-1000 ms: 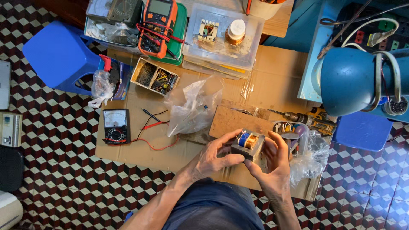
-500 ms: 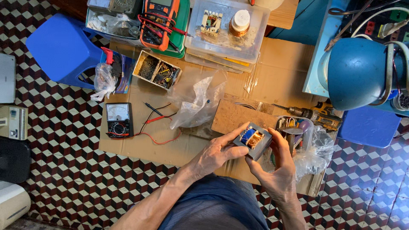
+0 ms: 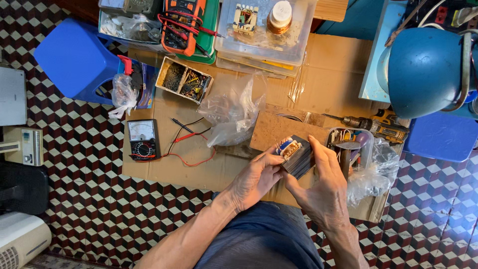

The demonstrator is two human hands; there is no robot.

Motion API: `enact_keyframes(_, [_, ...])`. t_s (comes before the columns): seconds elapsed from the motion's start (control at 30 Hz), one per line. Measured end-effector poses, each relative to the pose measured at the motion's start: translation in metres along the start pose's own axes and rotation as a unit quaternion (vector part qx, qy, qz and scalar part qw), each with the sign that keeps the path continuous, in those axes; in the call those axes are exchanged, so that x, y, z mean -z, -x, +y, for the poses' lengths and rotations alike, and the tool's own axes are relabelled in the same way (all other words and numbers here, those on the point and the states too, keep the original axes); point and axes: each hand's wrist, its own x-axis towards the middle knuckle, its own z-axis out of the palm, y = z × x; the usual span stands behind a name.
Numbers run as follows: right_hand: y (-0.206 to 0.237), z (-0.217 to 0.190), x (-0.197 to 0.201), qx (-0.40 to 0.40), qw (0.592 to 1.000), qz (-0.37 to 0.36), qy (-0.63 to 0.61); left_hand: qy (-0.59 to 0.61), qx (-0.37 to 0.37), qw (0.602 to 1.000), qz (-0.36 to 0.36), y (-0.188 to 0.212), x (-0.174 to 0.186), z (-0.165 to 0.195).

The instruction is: The person uses a hammer to tap a small electrical component, then handles a second component with copper windings. They apply a substance from a small bottle to the second component and continue to manipulate it with their fingers.

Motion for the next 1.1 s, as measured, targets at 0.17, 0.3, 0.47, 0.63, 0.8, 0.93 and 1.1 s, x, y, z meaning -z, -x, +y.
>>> enact_keyframes(0.17, [-0.001, -0.001, -0.001, -0.027, 1.0, -0.012, -0.007, 0.036, 0.003, 0.999, 0.022, -0.002, 0.001, -0.004])
enact_keyframes(0.3, [0.001, 0.006, -0.003, -0.032, 0.999, -0.013, -0.037, 0.015, -0.005, 0.999, 0.028, 0.0, -0.005, -0.001])
enact_keyframes(0.47, [-0.002, 0.025, -0.003, -0.044, 0.99, -0.026, -0.132, -0.255, -0.06, 0.965, 0.032, 0.009, -0.018, 0.013])
enact_keyframes(0.63, [-0.001, 0.042, 0.001, -0.083, 0.945, -0.057, -0.312, -0.609, -0.197, 0.767, -0.034, 0.012, -0.017, 0.041])
enact_keyframes(0.8, [0.001, 0.053, 0.007, -0.155, 0.876, -0.102, -0.446, -0.387, -0.058, 0.918, -0.068, 0.007, -0.018, 0.046])
enact_keyframes(0.93, [-0.001, 0.057, 0.001, -0.188, 0.836, -0.106, -0.505, -0.36, -0.108, 0.927, -0.004, 0.003, -0.026, 0.033])
enact_keyframes(1.1, [0.01, 0.055, -0.014, -0.22, 0.863, -0.014, -0.454, -0.474, -0.206, 0.849, 0.108, 0.0, -0.021, 0.017])
